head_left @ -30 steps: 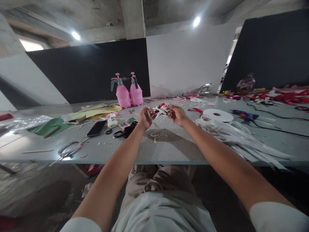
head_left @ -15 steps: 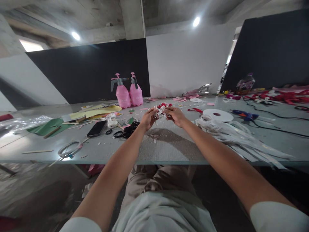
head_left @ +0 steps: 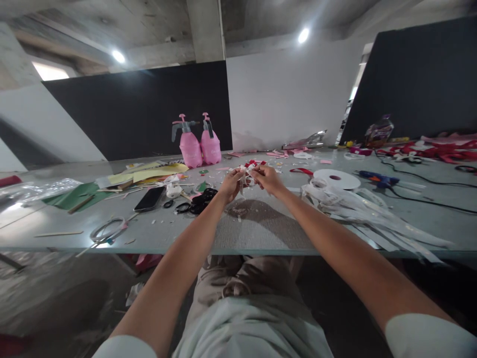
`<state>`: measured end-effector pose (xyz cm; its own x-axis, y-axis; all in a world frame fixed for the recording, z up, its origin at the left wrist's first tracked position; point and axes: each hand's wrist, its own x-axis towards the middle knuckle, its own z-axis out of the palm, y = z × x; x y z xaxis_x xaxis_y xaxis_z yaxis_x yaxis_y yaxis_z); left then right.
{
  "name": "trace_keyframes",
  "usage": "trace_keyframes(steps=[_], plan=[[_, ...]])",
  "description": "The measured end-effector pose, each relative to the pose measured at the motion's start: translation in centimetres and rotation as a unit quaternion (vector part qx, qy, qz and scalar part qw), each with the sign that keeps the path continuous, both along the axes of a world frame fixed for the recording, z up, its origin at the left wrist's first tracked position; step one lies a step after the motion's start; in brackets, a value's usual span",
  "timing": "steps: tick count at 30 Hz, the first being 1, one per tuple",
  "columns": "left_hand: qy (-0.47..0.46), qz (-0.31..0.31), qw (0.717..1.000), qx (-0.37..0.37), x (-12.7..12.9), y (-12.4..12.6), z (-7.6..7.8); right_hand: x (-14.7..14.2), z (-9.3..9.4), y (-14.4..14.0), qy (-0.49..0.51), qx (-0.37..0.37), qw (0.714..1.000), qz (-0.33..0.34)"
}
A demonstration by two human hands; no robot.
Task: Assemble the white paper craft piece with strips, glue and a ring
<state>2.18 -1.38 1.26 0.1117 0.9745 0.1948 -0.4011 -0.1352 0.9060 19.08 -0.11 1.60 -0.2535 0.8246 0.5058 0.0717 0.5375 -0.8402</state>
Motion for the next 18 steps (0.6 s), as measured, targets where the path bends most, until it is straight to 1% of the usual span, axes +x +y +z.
trace_keyframes(steps=[4,8,11,13,15,18], plan=[[0.009,0.007,1.0,0.015,0.1,0.0,-0.1,0.0,0.1,-0.1,-0.033,0.044,0.998,-0.008],[0.059,0.033,0.997,0.024,0.3,0.3,-0.3,-0.1,0.1,0.2,-0.028,0.088,0.995,-0.022],[0.11,0.059,0.991,0.036,0.3,0.7,-0.5,-0.1,0.0,0.4,-0.014,0.067,0.997,-0.019],[0.141,0.063,0.986,0.055,0.3,0.9,-0.8,-0.1,-0.1,0.4,-0.022,0.042,0.999,-0.003],[0.175,0.054,0.98,0.077,0.2,1.1,-1.2,0.0,-0.3,0.5,-0.044,0.028,0.999,0.006],[0.21,0.029,0.971,0.111,0.3,1.3,-1.8,0.2,-0.6,0.9,-0.061,0.046,0.997,-0.009]])
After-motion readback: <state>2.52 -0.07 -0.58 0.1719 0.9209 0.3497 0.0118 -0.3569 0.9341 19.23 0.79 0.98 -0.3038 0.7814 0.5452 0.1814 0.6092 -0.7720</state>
